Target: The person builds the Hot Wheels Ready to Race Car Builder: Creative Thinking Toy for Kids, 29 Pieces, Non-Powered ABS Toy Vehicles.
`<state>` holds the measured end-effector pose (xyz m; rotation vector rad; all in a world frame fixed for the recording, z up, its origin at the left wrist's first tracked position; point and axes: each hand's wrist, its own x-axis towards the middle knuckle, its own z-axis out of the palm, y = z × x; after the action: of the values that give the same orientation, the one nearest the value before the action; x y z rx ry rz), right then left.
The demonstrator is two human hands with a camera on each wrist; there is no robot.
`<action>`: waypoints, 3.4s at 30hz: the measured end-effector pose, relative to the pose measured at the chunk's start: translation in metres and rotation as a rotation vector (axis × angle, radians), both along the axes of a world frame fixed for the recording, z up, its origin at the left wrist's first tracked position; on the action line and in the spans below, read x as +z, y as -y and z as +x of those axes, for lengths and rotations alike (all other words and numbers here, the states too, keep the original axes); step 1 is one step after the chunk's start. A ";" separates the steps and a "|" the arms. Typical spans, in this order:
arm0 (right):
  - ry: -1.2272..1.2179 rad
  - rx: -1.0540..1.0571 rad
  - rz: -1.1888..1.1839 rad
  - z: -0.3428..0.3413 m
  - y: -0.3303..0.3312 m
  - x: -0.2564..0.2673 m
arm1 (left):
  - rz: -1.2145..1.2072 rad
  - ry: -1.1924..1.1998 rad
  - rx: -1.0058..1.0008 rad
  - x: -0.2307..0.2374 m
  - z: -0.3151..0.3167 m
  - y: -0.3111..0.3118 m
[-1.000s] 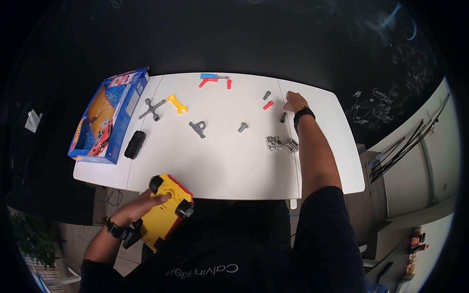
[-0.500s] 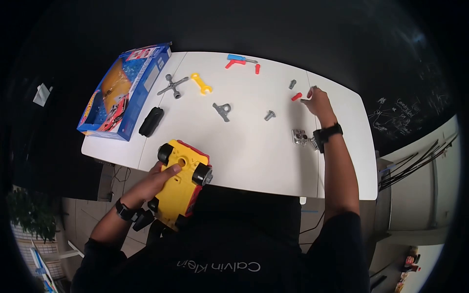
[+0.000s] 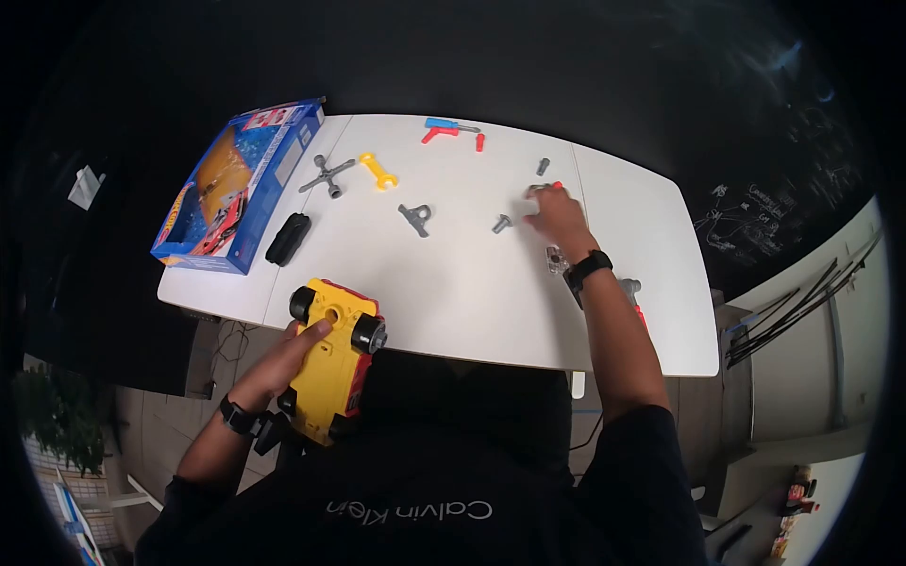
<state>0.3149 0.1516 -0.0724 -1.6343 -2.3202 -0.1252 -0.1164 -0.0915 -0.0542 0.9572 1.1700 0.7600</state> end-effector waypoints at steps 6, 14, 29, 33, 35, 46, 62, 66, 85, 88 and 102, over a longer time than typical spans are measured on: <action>-0.092 0.304 -0.467 -0.032 -0.006 -0.009 | -0.001 -0.011 -0.032 -0.001 0.006 -0.008; -0.148 0.237 -0.294 -0.025 0.025 -0.008 | 0.034 0.053 -0.018 -0.004 0.013 -0.016; -0.689 0.483 -0.245 -0.102 0.159 0.104 | 0.193 0.068 0.091 0.004 0.047 -0.040; -0.588 0.354 -0.201 -0.122 0.209 0.129 | 0.232 0.035 0.098 0.008 0.061 -0.043; -0.385 0.377 -0.131 -0.120 0.212 0.124 | 0.272 -0.016 0.090 0.009 0.067 -0.044; -0.168 0.342 0.093 -0.131 0.225 0.104 | 0.390 -0.017 0.115 -0.001 0.101 -0.040; -0.130 0.460 0.248 -0.121 0.208 0.071 | 0.368 -0.061 0.067 -0.015 0.118 -0.038; -0.185 0.362 0.236 -0.125 0.208 0.054 | 0.384 -0.017 0.078 -0.022 0.124 -0.034; -0.147 0.165 0.320 -0.142 0.208 0.039 | 0.529 -0.165 0.077 -0.005 0.122 -0.021; -0.037 0.142 0.279 -0.140 0.213 0.040 | 0.536 -0.101 0.140 -0.020 0.121 -0.028; -0.044 0.277 0.519 -0.129 0.201 0.062 | 0.431 0.035 0.166 -0.004 0.118 -0.034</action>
<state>0.1859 -0.0491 -0.0099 -1.0468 -2.2047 -0.5684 0.0017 -0.0579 -0.0581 1.2037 1.0837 1.1902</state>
